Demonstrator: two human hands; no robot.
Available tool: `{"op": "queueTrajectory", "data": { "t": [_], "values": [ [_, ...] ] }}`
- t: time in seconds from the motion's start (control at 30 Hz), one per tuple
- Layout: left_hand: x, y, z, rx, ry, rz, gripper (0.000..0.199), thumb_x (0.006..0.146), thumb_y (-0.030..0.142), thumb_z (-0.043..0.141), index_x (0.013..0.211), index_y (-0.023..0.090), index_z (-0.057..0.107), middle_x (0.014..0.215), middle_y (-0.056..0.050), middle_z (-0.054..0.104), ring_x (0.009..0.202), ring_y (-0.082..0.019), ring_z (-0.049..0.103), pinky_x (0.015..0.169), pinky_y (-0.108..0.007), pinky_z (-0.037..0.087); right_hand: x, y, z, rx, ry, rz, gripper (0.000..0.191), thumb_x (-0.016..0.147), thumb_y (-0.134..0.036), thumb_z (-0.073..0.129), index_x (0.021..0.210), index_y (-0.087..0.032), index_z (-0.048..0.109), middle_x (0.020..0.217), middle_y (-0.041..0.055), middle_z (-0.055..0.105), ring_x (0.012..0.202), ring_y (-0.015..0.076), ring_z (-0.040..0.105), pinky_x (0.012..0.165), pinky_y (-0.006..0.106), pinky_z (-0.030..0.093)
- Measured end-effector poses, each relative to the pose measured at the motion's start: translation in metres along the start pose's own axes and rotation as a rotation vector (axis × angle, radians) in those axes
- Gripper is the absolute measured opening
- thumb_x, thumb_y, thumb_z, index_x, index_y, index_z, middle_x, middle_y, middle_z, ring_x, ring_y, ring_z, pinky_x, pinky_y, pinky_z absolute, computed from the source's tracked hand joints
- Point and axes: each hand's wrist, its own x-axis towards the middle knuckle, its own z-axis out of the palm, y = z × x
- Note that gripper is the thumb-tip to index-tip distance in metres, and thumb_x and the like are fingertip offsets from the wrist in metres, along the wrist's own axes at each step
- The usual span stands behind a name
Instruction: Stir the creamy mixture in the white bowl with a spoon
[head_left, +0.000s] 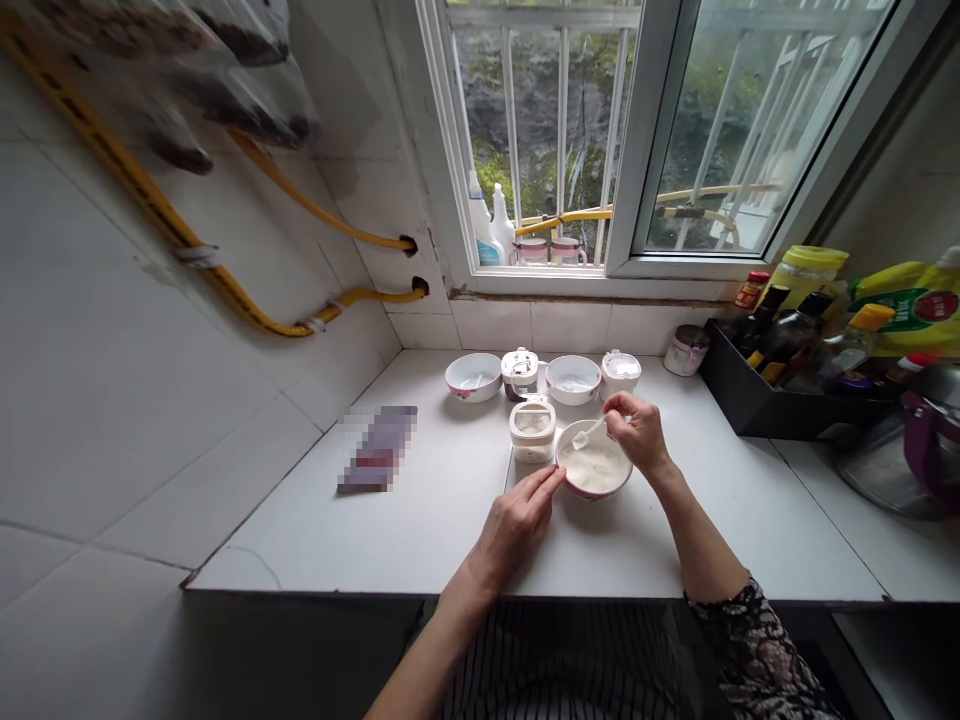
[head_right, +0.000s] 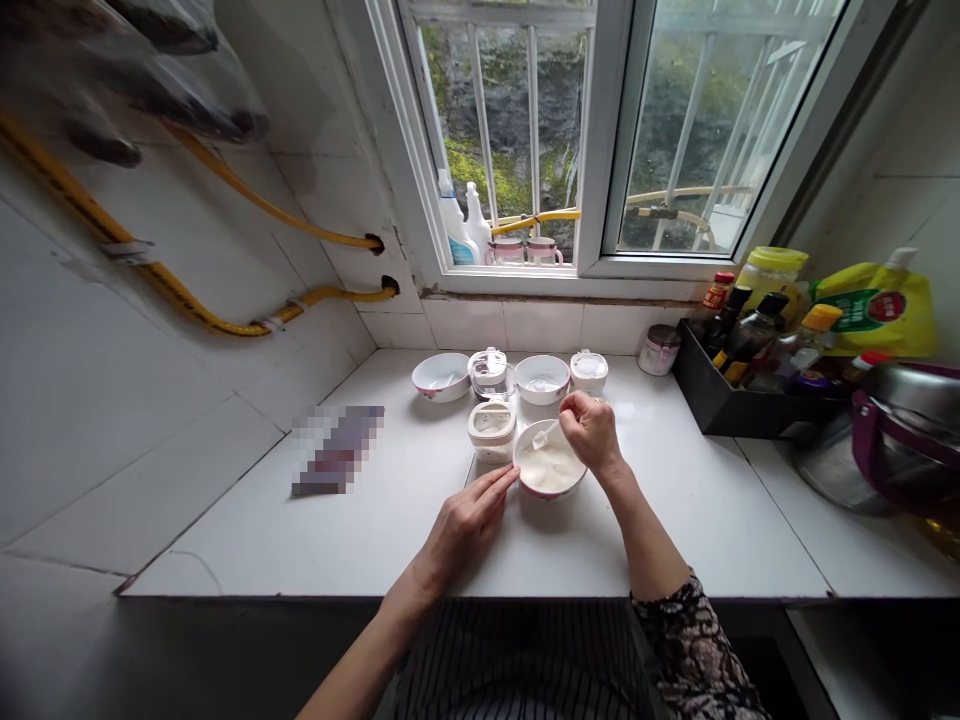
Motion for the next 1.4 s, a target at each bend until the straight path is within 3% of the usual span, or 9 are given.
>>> {"op": "queueTrajectory", "data": {
  "t": [0.17,0.3,0.63,0.87,1.03,1.17,1.27,1.4],
  "values": [
    [0.0,0.0,0.0,-0.001,0.001,0.002,0.054,0.092,0.002,0.04,0.143,0.018,0.045,0.125,-0.012,0.066,0.113,-0.02,0.066,0.093,-0.032,0.059,-0.001,-0.002,0.011,-0.145,-0.1,-0.042,0.015,0.07,-0.019,0.047,0.059,-0.022,0.057,0.058,0.0013,0.064,0.058,0.0159,0.055,0.071,0.03,0.044],
    [0.0,0.0,0.0,-0.003,-0.01,-0.004,0.054,0.092,0.002,0.04,0.144,0.019,0.045,0.125,-0.012,0.065,0.113,-0.02,0.066,0.094,-0.032,0.058,-0.002,-0.004,0.011,-0.004,-0.169,0.101,0.015,0.067,-0.02,0.045,0.058,-0.021,0.057,0.05,-0.0009,0.059,0.05,0.0142,0.051,0.058,0.026,0.041],
    [0.001,0.0,0.001,-0.001,0.004,0.002,0.055,0.091,0.0,0.04,0.143,0.018,0.045,0.125,-0.012,0.065,0.112,-0.021,0.066,0.092,-0.032,0.059,0.01,0.007,0.002,0.5,-0.123,0.471,0.011,0.055,-0.027,0.049,0.054,-0.02,0.058,0.04,-0.0021,0.054,0.04,0.0116,0.043,0.044,0.025,0.036],
    [0.001,0.0,0.001,-0.005,0.012,0.005,0.053,0.092,0.001,0.04,0.143,0.018,0.046,0.124,-0.012,0.066,0.111,-0.02,0.067,0.091,-0.032,0.06,0.012,0.006,-0.004,0.612,-0.119,0.551,0.008,0.054,-0.024,0.052,0.055,-0.019,0.058,0.042,-0.0015,0.055,0.042,0.0123,0.046,0.046,0.027,0.039],
    [0.001,0.0,0.003,-0.009,0.02,0.005,0.055,0.091,0.0,0.04,0.142,0.018,0.046,0.124,-0.012,0.066,0.111,-0.02,0.067,0.091,-0.032,0.06,0.01,0.0,0.001,0.635,-0.092,0.558,0.012,0.059,-0.028,0.057,0.066,-0.019,0.061,0.053,0.0009,0.062,0.055,0.0161,0.055,0.047,0.025,0.038],
    [0.001,0.0,0.004,-0.016,0.022,-0.004,0.054,0.091,0.0,0.04,0.141,0.017,0.047,0.123,-0.013,0.066,0.111,-0.021,0.067,0.09,-0.032,0.06,0.003,-0.011,0.011,0.562,-0.065,0.381,0.016,0.073,-0.035,0.059,0.08,-0.02,0.059,0.067,0.0025,0.068,0.067,0.0191,0.065,0.06,0.029,0.047],
    [0.0,0.0,0.004,-0.013,0.009,-0.01,0.054,0.091,0.001,0.04,0.142,0.018,0.047,0.124,-0.013,0.066,0.112,-0.02,0.066,0.092,-0.032,0.059,-0.002,-0.015,0.018,0.417,-0.049,0.085,0.013,0.085,-0.034,0.055,0.087,-0.021,0.058,0.077,0.0045,0.07,0.076,0.0211,0.068,0.073,0.035,0.051],
    [0.0,-0.001,0.003,-0.007,0.011,-0.006,0.054,0.091,0.001,0.039,0.142,0.018,0.046,0.123,-0.012,0.066,0.111,-0.02,0.067,0.091,-0.031,0.059,-0.007,-0.015,0.021,0.041,-0.131,-0.366,0.013,0.091,-0.019,0.049,0.085,-0.022,0.059,0.078,0.0056,0.07,0.076,0.021,0.064,0.085,0.04,0.047]
  ]
}}
